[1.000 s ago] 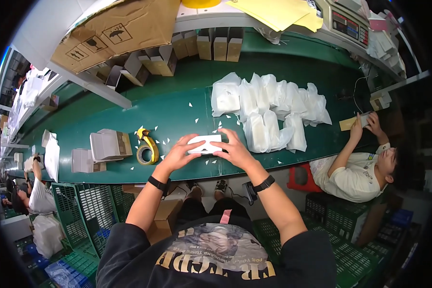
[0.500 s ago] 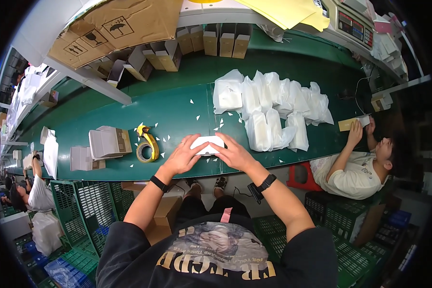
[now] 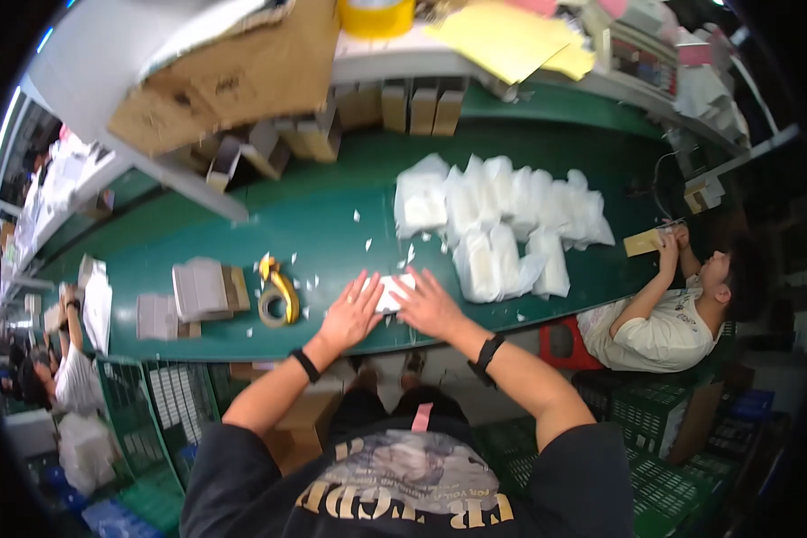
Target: The person seals a cardboard box with a tape dispenser and then moves to a workbench to wrap items in white foam sheets and place them into small boxes.
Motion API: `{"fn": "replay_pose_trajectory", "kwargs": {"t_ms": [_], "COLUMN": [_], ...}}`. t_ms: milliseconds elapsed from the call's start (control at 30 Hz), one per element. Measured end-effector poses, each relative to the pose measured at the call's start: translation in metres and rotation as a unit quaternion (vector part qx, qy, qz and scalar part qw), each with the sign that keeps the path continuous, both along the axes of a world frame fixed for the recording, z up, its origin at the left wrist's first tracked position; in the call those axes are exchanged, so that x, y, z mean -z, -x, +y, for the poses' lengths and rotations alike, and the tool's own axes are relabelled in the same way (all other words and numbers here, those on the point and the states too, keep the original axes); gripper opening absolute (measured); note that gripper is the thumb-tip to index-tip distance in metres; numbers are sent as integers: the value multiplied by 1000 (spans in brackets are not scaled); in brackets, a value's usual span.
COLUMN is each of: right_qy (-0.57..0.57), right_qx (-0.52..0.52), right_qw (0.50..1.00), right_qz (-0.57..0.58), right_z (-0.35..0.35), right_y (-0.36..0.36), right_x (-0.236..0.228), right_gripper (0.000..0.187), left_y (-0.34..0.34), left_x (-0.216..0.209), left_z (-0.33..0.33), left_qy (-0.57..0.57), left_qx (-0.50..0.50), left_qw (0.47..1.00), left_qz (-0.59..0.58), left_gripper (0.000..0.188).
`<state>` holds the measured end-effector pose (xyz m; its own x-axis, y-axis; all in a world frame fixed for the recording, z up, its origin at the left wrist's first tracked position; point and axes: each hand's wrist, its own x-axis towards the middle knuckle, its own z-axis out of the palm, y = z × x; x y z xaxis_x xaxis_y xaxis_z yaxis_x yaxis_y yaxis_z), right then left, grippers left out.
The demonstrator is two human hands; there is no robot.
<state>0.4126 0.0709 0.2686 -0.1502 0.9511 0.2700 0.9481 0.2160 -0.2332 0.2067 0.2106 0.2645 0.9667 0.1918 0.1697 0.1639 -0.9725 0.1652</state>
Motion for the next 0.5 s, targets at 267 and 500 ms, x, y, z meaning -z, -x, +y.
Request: {"fn": "replay_pose_trajectory", "kwargs": {"t_ms": [267, 500], "right_qy": [-72, 132], "right_qx": [188, 289], "right_qw": [968, 642], "right_qz": [148, 697], "right_z": [-33, -33], "right_y": [45, 72], "right_x": [27, 78], "right_gripper": [65, 75], "left_y": [9, 5], "left_x": [-10, -8], "left_z": [-44, -77], "left_qy": [33, 96], "left_qx": [-102, -170], "left_qw": [994, 981], "left_qz": [31, -26], "left_gripper": [62, 58]}}
